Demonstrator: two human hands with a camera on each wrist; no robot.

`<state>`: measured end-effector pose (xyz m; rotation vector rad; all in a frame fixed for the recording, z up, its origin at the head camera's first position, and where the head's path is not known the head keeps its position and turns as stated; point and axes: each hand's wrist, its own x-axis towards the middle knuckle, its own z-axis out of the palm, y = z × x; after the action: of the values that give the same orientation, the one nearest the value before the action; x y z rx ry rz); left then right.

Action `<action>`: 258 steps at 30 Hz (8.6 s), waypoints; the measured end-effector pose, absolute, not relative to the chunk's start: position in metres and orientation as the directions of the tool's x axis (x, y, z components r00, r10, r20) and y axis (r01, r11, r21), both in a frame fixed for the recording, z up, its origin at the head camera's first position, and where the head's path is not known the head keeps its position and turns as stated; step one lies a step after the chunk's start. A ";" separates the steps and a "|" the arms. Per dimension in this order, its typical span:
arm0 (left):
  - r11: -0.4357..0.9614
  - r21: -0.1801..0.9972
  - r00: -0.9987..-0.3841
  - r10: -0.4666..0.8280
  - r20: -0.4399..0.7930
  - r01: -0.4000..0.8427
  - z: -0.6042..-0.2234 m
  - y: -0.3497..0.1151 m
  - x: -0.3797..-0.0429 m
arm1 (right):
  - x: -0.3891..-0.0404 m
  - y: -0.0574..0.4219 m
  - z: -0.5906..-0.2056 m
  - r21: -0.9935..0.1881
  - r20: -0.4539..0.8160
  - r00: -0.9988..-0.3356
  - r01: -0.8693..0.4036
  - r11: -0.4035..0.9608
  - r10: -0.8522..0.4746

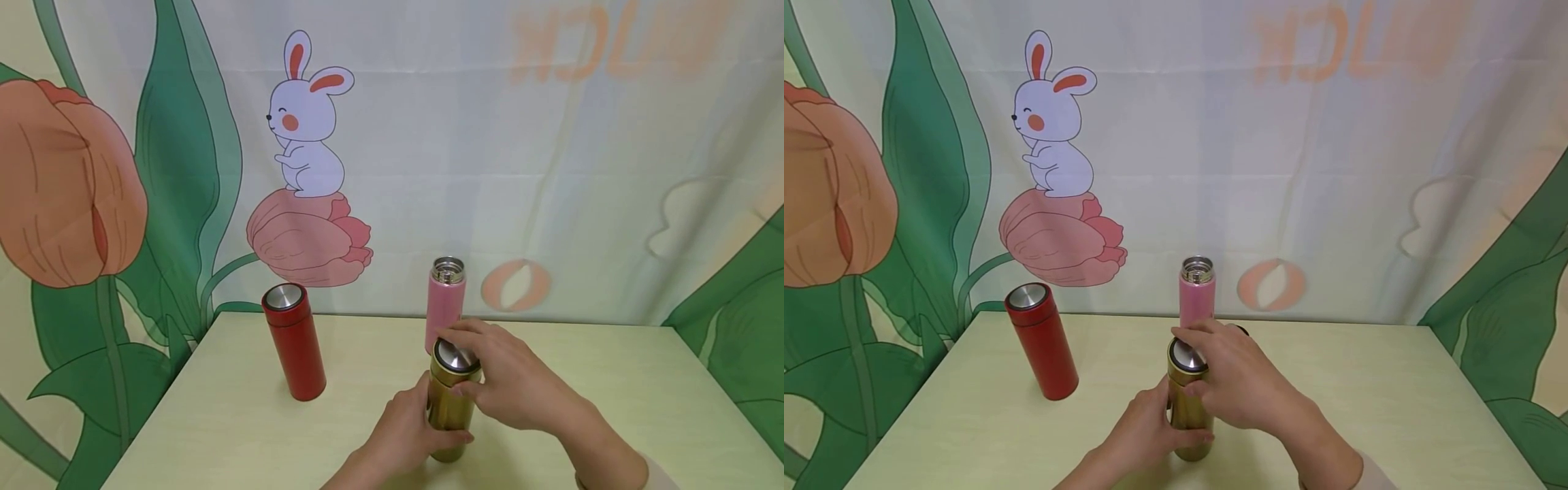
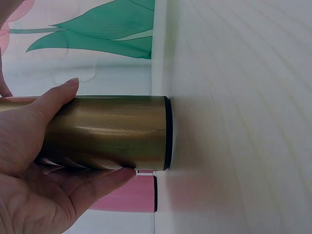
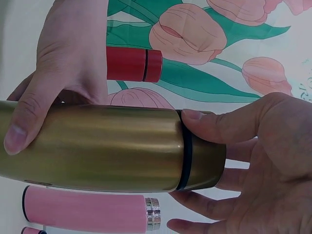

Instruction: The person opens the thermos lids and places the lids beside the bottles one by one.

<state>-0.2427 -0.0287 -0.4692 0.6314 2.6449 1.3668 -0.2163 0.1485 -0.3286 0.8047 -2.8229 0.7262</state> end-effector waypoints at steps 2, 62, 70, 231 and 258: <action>0.511 0.802 -0.910 0.405 0.093 0.309 -0.469 -0.029 -0.243 | -0.217 0.149 -0.328 -0.429 0.228 -0.850 -0.526 0.734 -0.475; 0.537 0.792 -0.919 0.386 0.076 0.291 -0.467 -0.027 -0.242 | -0.209 0.128 -0.339 -0.159 0.420 -0.873 -0.339 0.927 -0.247; 0.536 0.792 -0.918 0.388 0.076 0.292 -0.467 -0.027 -0.242 | -0.209 0.129 -0.338 -0.156 0.421 -0.866 -0.361 0.920 -0.269; 0.514 0.802 -0.905 0.418 0.074 0.303 -0.470 -0.030 -0.245 | -0.211 0.141 -0.328 -0.304 0.315 -0.841 -0.528 0.793 -0.439; 0.518 0.797 -0.905 0.417 0.082 0.311 -0.468 -0.030 -0.244 | -0.217 0.152 -0.329 -0.355 0.303 -0.796 -0.605 0.712 -0.525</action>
<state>-0.2437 -0.0300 -0.4681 0.6342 2.6309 1.3437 -0.2169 0.1519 -0.3287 0.9120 -2.7382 0.6627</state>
